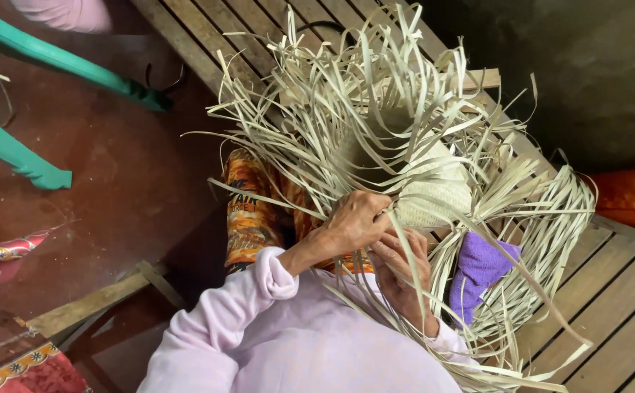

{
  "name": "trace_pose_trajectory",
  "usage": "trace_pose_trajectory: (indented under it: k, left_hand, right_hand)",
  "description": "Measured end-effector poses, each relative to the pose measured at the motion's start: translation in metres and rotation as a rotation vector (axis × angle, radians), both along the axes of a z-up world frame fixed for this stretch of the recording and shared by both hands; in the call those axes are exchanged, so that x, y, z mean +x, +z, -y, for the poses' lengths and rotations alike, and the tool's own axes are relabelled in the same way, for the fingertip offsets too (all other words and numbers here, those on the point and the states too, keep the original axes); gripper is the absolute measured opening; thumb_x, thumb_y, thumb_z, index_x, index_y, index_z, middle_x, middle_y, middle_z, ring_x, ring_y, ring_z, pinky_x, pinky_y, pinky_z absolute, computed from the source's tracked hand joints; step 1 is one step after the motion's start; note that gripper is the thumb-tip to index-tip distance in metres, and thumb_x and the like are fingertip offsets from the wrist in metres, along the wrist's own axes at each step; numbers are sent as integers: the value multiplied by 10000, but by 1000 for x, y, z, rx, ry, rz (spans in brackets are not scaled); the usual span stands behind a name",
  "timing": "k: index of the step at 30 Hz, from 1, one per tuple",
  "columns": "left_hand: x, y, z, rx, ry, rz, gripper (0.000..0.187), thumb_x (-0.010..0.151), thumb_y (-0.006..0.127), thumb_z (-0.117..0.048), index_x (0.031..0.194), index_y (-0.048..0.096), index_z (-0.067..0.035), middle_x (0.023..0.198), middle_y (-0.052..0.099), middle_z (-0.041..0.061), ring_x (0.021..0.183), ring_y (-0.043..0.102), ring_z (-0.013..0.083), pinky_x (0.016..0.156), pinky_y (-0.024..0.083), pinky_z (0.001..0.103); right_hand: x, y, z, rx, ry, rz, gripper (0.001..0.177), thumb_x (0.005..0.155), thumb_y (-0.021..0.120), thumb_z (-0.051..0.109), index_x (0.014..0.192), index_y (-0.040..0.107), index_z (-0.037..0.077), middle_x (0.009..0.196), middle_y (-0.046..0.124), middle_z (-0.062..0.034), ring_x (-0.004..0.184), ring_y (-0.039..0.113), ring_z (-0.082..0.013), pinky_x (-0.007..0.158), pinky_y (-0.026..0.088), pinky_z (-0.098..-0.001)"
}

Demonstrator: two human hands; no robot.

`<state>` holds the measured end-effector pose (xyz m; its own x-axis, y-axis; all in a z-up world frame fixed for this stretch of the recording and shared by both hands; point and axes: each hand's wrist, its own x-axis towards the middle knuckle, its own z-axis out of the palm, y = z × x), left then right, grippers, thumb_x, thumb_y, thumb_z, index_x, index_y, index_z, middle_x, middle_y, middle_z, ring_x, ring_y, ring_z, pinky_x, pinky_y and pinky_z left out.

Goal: Hand weaving a hat using dried plant fiber strips on a wooden bench

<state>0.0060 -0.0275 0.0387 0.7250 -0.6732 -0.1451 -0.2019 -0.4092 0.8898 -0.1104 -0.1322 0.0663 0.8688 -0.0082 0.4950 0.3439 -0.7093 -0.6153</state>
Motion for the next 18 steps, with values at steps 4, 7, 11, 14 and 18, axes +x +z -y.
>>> trace_pose_trajectory:
  k: [4,7,11,14,18]
  left_hand:
    - [-4,-5,-7,20,-16,-19,134,784,519,-165,685,554,-82,585,591,158,623,643,389,563,492,462]
    - [-9,0,-9,26,65,45,235,816,525,-104,601,431,-114,503,465,25,491,394,176,486,347,395]
    - [-10,-6,-11,-14,63,51,220,797,524,-59,585,493,-111,502,484,-7,490,405,142,474,349,359]
    - [-10,-9,-11,-15,77,37,170,759,542,-68,603,581,-125,521,563,-14,498,464,134,480,386,346]
    - [-9,-17,-10,-7,88,40,95,711,601,-111,669,658,-175,538,619,-33,499,493,110,467,405,322]
  right_hand:
    - [-3,-6,-6,26,18,8,206,810,714,37,1006,740,94,1035,737,-79,973,671,-328,906,462,-424]
    - [-6,-5,-5,58,138,10,160,931,622,51,1089,639,66,1150,682,-122,1064,653,-341,939,459,-462]
    - [-9,-12,-7,83,150,-28,163,927,615,46,1086,651,54,1156,682,-122,1084,646,-331,972,449,-478]
    - [-9,-14,-9,108,151,-36,139,923,614,61,1051,662,36,1114,689,-132,1086,648,-345,972,462,-485]
    - [-6,-1,-15,107,111,-93,123,928,598,95,992,671,19,1049,697,-134,1020,646,-347,945,464,-455]
